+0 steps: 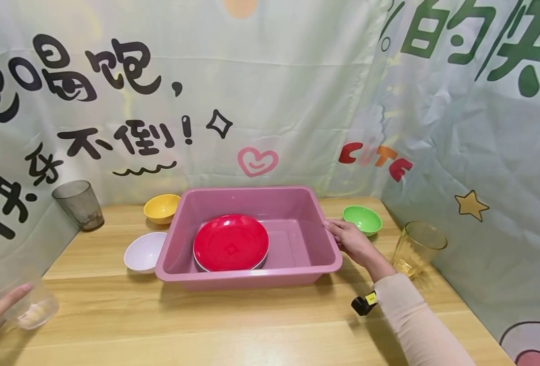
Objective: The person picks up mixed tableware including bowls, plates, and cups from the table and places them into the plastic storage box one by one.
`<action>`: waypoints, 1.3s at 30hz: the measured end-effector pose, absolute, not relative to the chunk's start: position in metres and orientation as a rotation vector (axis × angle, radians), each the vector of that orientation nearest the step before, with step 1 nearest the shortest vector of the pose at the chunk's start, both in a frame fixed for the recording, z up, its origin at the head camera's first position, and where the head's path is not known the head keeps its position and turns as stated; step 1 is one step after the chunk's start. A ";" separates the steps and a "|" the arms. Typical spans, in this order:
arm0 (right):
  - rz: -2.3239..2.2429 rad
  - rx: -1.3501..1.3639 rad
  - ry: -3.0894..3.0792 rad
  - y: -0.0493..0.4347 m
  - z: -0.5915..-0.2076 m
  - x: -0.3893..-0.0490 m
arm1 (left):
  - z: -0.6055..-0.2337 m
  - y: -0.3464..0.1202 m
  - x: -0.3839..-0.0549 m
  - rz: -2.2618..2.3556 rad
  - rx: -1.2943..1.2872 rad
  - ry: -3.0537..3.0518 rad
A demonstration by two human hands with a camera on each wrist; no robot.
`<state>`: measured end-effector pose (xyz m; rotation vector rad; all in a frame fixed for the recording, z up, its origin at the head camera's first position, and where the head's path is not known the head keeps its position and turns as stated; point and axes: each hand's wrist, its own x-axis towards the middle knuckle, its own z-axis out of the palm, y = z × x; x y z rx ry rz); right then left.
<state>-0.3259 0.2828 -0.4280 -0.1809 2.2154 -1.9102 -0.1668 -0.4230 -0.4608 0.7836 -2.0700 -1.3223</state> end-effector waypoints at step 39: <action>-1.884 -0.224 2.168 0.286 -0.426 -0.331 | -0.372 -0.336 -0.208 -1.238 0.246 -2.439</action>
